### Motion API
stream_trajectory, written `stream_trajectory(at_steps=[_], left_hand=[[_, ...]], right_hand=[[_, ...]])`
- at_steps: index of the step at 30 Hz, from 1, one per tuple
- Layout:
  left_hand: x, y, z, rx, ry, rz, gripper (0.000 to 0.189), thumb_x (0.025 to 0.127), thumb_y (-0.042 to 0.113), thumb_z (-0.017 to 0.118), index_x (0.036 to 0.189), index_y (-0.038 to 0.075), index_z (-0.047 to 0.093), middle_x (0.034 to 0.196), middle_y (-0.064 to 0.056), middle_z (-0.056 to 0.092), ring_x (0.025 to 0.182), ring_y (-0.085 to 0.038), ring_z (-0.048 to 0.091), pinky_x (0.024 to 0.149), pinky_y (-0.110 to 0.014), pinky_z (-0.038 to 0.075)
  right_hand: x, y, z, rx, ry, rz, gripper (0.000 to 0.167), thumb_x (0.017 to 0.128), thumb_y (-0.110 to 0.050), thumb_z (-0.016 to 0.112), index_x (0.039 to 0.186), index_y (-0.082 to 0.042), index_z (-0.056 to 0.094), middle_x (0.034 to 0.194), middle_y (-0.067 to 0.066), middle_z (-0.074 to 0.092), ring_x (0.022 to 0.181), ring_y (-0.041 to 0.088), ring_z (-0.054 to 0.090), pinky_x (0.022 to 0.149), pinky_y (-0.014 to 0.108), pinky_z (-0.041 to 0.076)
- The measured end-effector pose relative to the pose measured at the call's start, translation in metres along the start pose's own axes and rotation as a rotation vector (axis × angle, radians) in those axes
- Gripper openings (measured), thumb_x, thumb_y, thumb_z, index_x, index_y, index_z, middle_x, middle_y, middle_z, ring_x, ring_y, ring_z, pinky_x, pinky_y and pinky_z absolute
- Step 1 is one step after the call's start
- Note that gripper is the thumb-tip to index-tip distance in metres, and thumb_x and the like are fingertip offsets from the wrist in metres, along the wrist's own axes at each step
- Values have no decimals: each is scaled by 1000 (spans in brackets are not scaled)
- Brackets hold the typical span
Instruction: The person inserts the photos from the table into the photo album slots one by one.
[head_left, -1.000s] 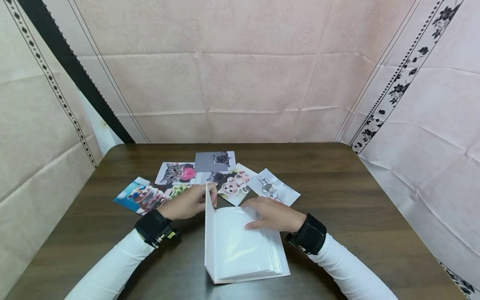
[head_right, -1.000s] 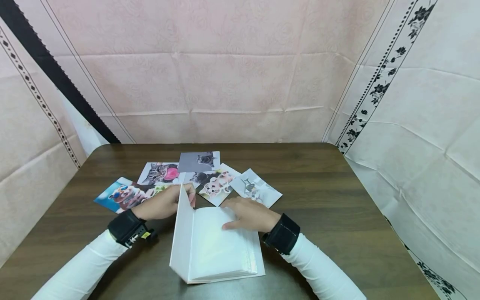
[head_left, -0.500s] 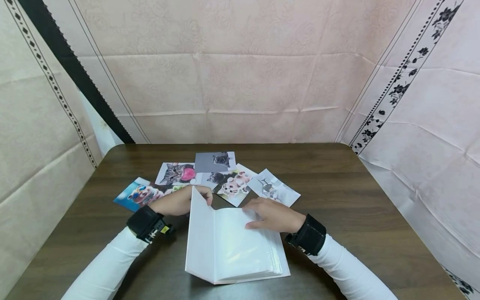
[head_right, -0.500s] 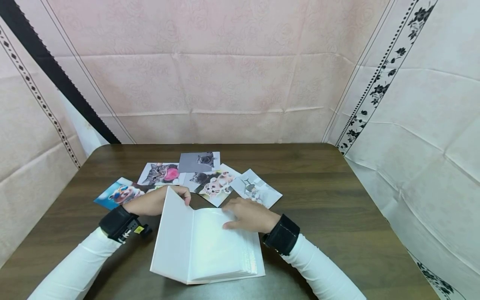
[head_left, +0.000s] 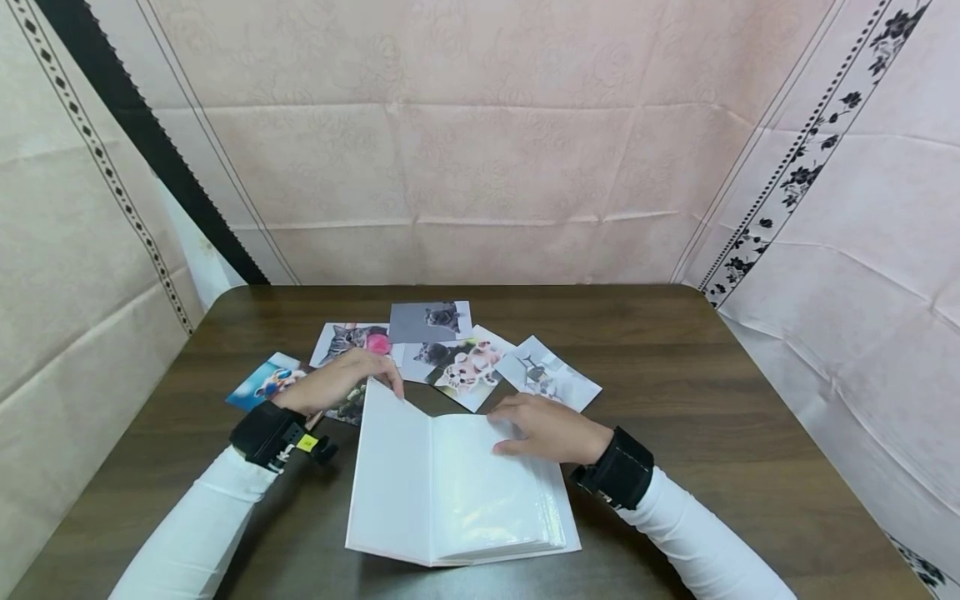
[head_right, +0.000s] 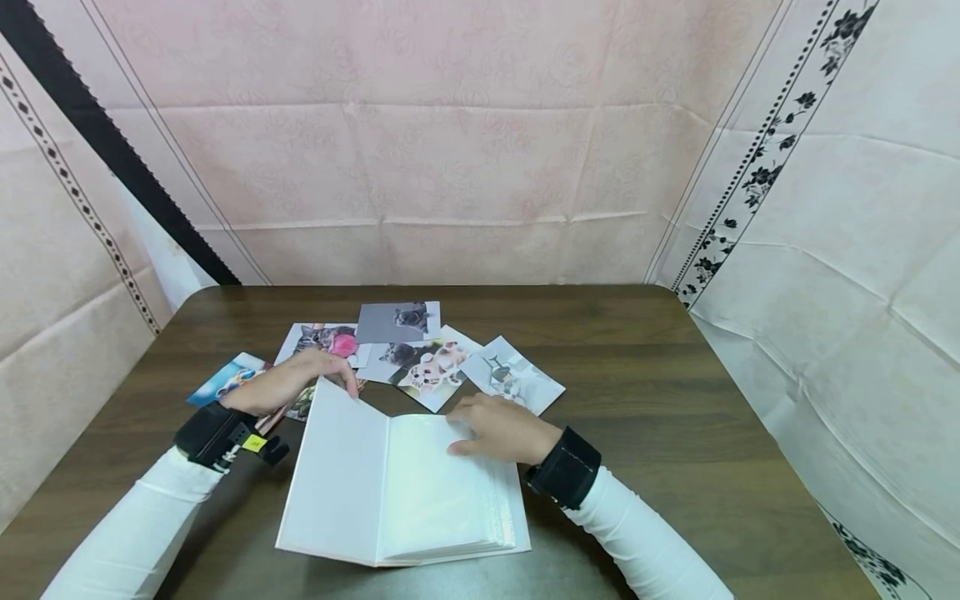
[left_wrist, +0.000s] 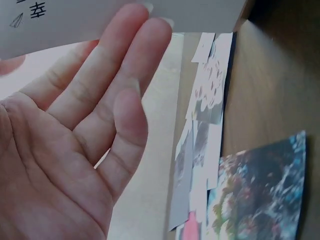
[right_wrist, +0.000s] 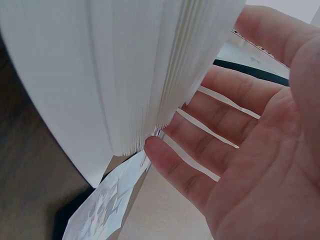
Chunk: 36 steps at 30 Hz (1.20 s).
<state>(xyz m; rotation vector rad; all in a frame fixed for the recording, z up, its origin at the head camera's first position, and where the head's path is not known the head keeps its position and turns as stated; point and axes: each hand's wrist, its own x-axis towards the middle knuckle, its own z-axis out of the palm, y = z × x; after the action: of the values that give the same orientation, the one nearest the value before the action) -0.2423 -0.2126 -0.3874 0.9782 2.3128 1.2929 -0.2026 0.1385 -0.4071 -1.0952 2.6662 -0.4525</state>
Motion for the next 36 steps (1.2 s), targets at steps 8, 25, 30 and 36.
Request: stream_trajectory(at_steps=[8, 25, 30, 36], left_hand=[[-4, 8, -3, 122, 40, -39, 21, 106, 17, 53, 102, 14, 73, 100, -2, 72, 94, -17, 63, 87, -30, 53], [-28, -9, -12, 120, 21, -181, 10, 98, 21, 68, 105, 13, 69, 79, -3, 62, 51, -24, 53, 42, -23, 43], [-31, -16, -11, 124, -4, -184, 13, 97, 21, 70, 105, 11, 69, 74, -3, 61, 40, -22, 46, 36, -24, 39], [-33, -27, -9, 104, -29, -190, 16, 96, 18, 71, 107, 7, 67, 82, -3, 72, 49, -19, 53, 39, -24, 40]], right_hand=[[0, 1, 0, 9, -5, 1, 49, 96, -40, 70, 134, -10, 65, 133, 7, 66, 125, 22, 60, 105, 41, 50], [-1, 2, 0, 13, 7, 0, 48, 95, -38, 70, 134, -10, 65, 132, 6, 67, 124, 21, 60, 105, 40, 50], [0, 3, 1, 8, 6, -1, 48, 95, -38, 71, 134, -10, 65, 132, 6, 67, 124, 21, 60, 105, 40, 51], [0, 2, 1, 4, 8, -6, 48, 95, -38, 71, 134, -10, 66, 131, 6, 67, 122, 20, 61, 103, 39, 51]])
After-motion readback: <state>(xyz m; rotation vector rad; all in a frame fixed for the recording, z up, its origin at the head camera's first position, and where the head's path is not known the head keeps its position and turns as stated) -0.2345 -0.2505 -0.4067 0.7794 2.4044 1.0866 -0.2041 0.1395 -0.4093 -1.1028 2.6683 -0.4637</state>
